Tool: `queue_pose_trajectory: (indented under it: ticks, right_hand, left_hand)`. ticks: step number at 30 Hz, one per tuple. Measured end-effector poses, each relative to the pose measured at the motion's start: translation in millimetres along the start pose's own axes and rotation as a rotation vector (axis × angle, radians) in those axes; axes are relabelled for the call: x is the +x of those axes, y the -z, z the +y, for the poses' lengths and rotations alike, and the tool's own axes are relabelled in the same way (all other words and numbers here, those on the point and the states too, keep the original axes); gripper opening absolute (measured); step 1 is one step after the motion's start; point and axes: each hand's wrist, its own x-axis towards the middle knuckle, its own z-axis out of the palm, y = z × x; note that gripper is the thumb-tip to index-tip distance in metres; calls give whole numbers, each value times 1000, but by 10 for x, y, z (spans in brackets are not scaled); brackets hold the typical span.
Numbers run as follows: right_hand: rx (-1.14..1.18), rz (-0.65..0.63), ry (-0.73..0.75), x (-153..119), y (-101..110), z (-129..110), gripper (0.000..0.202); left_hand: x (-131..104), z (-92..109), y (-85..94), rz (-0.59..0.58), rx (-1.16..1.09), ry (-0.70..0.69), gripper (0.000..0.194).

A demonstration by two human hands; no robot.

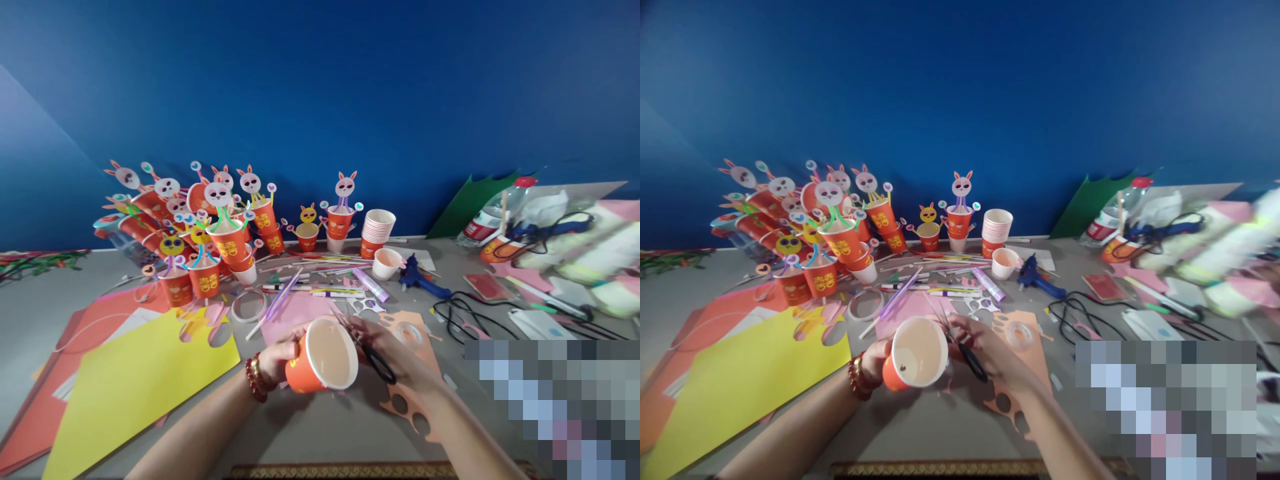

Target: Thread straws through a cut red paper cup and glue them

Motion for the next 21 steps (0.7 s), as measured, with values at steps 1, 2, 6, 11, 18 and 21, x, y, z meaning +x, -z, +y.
queue_pose_trajectory:
  ticks: [1,2,6,11,18,21]
  right_hand:
    - [-21,32,-23,-23,38,2,34]
    - [-37,77,-40,-56,71,7,34]
    - [9,94,-11,-235,115,64,36]
    - [294,-105,-173,-434,-25,139,30]
    - [597,9,-143,-444,-93,164,45]
    - [580,-86,-151,-417,-88,151,51]
  left_hand:
    - [-4,6,10,8,-10,-10,75]
    - [-8,11,20,24,-14,-26,76]
    - [-8,26,17,84,17,-99,73]
    - [15,27,-56,34,32,-86,71]
    - [-19,15,-49,78,39,-73,72]
    - [-12,-1,-60,34,18,-68,72]
